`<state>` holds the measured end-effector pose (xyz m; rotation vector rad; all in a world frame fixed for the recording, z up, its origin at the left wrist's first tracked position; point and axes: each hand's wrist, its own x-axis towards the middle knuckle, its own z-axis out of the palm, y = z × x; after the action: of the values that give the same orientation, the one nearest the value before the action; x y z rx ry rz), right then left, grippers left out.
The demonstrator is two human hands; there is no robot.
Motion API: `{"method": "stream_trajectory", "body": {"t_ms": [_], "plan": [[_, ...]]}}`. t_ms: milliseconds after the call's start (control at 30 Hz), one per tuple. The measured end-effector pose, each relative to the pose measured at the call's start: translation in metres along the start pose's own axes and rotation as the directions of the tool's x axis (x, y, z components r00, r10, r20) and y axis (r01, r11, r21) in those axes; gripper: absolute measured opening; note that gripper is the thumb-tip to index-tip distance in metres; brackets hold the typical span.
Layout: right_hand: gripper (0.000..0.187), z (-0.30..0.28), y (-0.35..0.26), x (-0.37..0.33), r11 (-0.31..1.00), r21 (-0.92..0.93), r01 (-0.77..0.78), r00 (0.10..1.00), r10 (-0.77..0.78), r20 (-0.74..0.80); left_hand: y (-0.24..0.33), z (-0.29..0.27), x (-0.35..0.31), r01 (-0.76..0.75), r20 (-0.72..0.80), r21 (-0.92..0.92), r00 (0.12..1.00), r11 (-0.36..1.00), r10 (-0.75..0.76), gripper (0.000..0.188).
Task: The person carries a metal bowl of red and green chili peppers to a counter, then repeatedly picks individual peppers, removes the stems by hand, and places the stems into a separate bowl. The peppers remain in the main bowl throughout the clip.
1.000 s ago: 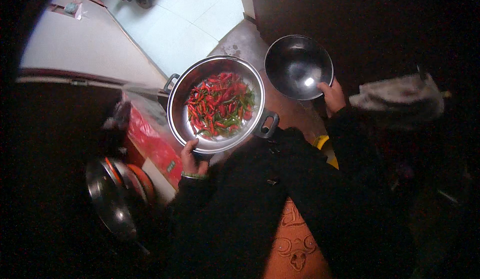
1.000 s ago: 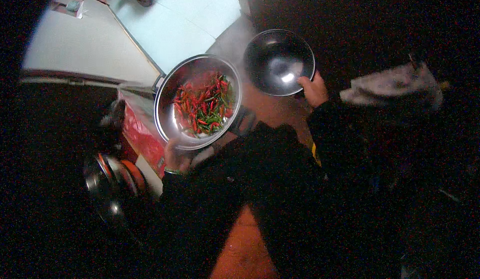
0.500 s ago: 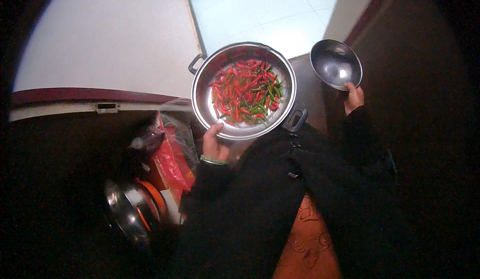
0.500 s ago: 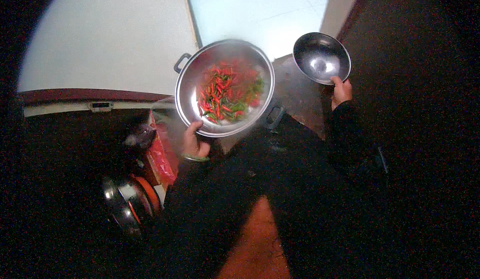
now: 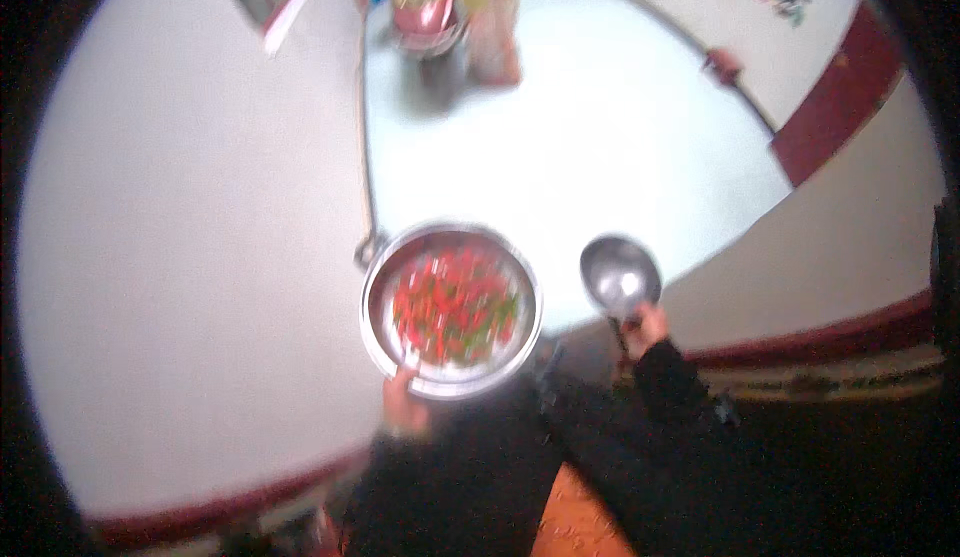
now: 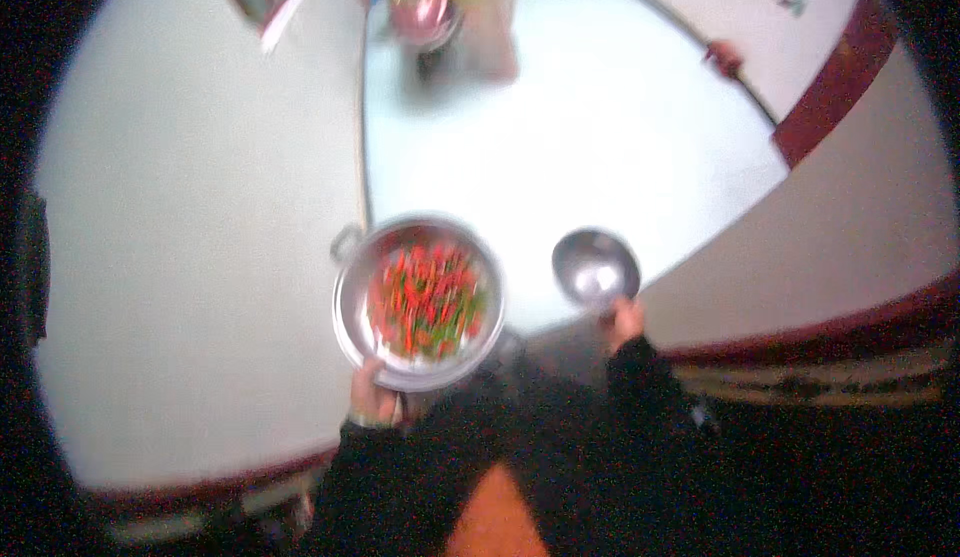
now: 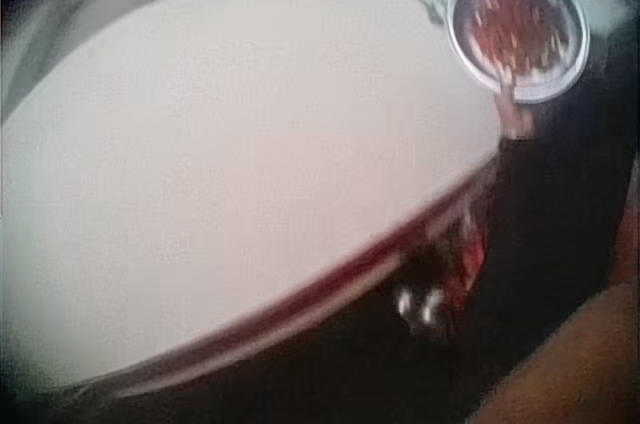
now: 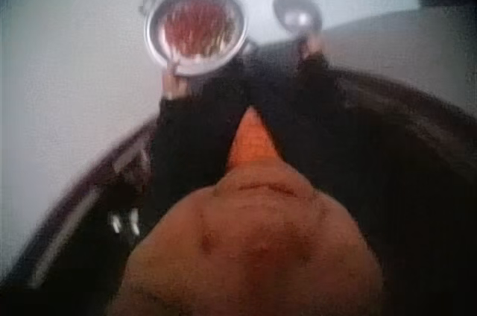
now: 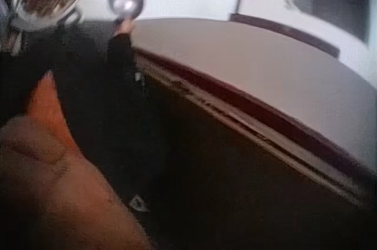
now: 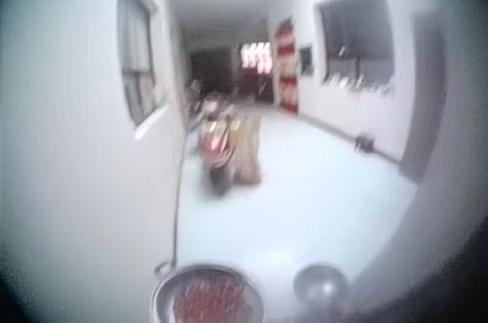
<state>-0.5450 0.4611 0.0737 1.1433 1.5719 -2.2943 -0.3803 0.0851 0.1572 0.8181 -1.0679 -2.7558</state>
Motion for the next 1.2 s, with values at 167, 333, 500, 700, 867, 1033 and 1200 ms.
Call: {"method": "stream_trajectory", "body": {"t_ms": [167,333,500,700,867,1033,1200], "plan": [[0.036,-0.053,-0.024,0.032,1.000,0.023,-0.005,0.999,0.006,-0.049,-0.019,0.043,0.077,0.180,-0.038,0.062,0.983,0.982,-0.178,0.043],[0.028,-0.064,-0.045,0.136,0.990,0.125,-0.066,0.990,0.081,-0.117,-0.066,0.090,0.192,0.161,0.098,0.064,0.981,0.985,-0.166,0.045],[0.030,0.012,-0.118,0.232,0.993,0.039,0.115,0.984,-0.108,-0.144,-0.033,0.144,0.322,0.191,0.180,-0.002,0.966,0.982,-0.187,0.051],[0.034,0.117,-0.227,0.320,0.997,0.011,0.074,0.997,-0.074,0.011,-0.008,0.221,0.422,0.162,0.086,-0.040,0.984,0.986,-0.158,0.061],[0.028,0.187,-0.294,0.417,0.990,0.057,0.129,0.991,-0.131,0.027,-0.002,0.272,0.532,0.169,0.088,-0.013,0.982,0.986,-0.167,0.051],[0.027,0.245,-0.344,0.494,0.972,0.149,0.180,0.983,-0.175,-0.048,0.018,0.345,0.689,0.188,0.165,0.088,0.966,0.978,-0.201,0.060],[0.026,0.229,-0.390,0.553,0.950,0.231,0.211,0.958,-0.154,-0.242,0.008,0.467,0.819,0.277,0.222,0.202,0.921,0.939,-0.319,0.061]]}}
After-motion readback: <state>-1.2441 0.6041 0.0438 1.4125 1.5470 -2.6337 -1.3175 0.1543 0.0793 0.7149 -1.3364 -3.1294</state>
